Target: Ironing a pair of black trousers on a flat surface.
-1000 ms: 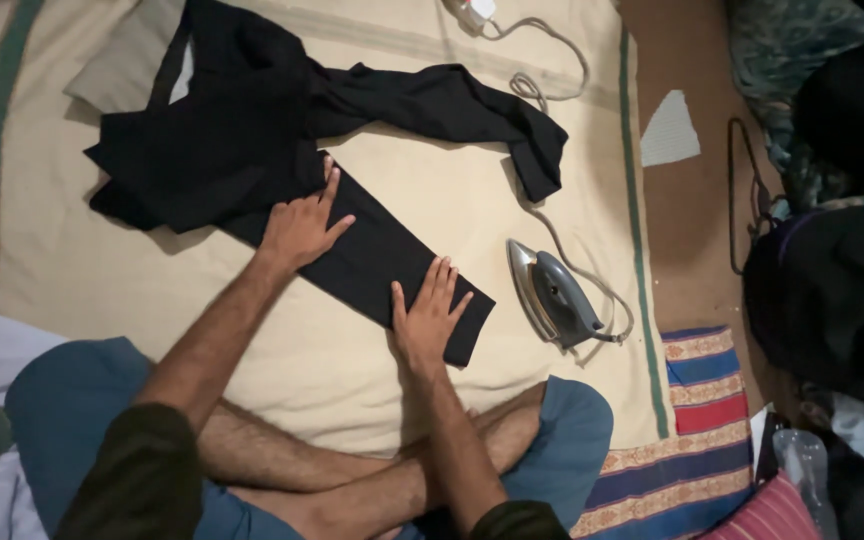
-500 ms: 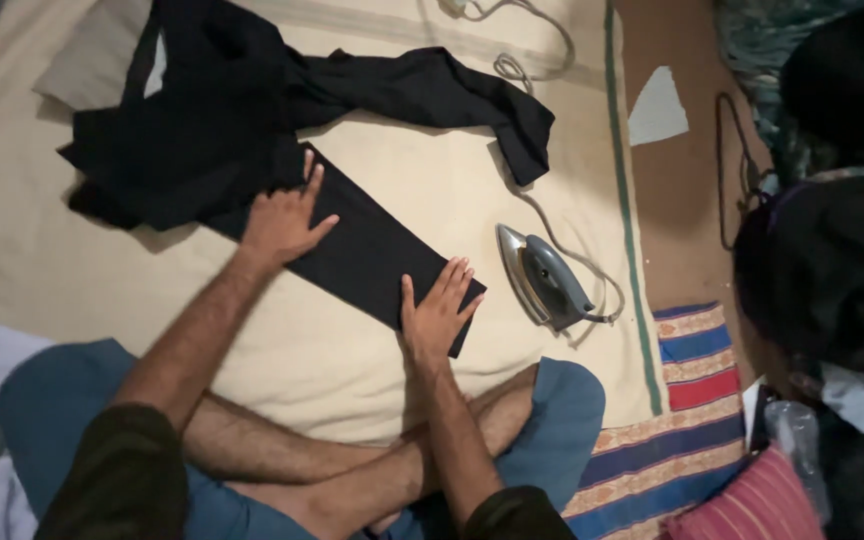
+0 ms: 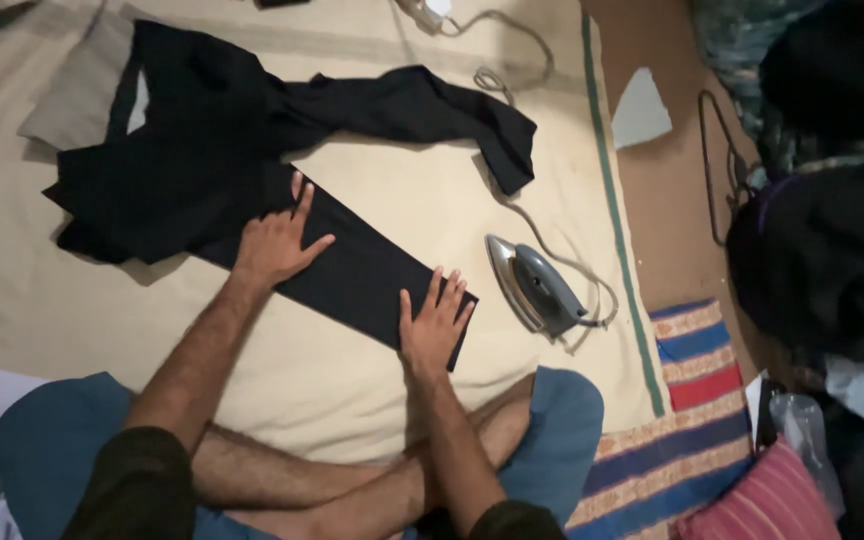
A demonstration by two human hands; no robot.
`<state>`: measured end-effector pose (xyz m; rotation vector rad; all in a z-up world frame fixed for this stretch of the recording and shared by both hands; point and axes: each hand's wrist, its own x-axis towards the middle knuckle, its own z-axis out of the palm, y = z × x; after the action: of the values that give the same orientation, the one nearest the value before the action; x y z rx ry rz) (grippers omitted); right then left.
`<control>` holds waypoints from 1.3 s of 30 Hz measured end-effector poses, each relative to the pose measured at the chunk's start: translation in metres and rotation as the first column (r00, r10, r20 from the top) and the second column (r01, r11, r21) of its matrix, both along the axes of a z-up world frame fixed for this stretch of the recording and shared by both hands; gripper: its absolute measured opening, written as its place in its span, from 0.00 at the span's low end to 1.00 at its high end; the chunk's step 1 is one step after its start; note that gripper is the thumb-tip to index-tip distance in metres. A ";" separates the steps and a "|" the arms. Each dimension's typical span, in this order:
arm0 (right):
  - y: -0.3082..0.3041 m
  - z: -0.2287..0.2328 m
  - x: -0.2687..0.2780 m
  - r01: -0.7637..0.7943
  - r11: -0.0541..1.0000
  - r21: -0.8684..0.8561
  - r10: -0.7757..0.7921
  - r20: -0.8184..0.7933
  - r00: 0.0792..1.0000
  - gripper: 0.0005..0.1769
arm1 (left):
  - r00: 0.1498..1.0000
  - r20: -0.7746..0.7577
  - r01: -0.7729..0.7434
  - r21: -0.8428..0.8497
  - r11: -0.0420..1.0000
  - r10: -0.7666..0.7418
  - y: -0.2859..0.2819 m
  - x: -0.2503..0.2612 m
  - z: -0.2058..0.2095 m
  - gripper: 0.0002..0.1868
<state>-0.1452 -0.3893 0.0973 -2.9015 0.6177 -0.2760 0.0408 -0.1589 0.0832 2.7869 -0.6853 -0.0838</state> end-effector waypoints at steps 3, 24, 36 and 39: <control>0.001 -0.002 0.003 -0.016 1.000 -0.017 0.016 0.008 1.000 0.43 | 0.997 -0.073 -0.007 0.065 0.998 0.011 0.001 0.001 0.012 0.50; 0.009 0.003 -0.001 -0.039 0.999 0.019 0.039 0.010 0.999 0.47 | 0.998 -0.016 -0.052 0.033 0.998 0.053 0.009 -0.002 0.003 0.43; -0.156 0.104 0.038 -0.203 0.973 0.113 0.183 0.165 0.969 0.20 | 0.988 0.150 -0.026 -0.136 0.990 0.046 0.013 -0.097 0.010 0.33; -0.176 0.128 0.032 -0.229 0.966 0.121 0.226 0.039 0.973 0.23 | 0.976 0.200 -0.060 -0.152 0.987 0.090 0.014 -0.102 0.011 0.32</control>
<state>-0.1129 -0.5649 0.2251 -2.8081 0.2815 -0.2338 -0.0612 -0.1452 0.0938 2.6999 -0.6054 0.2632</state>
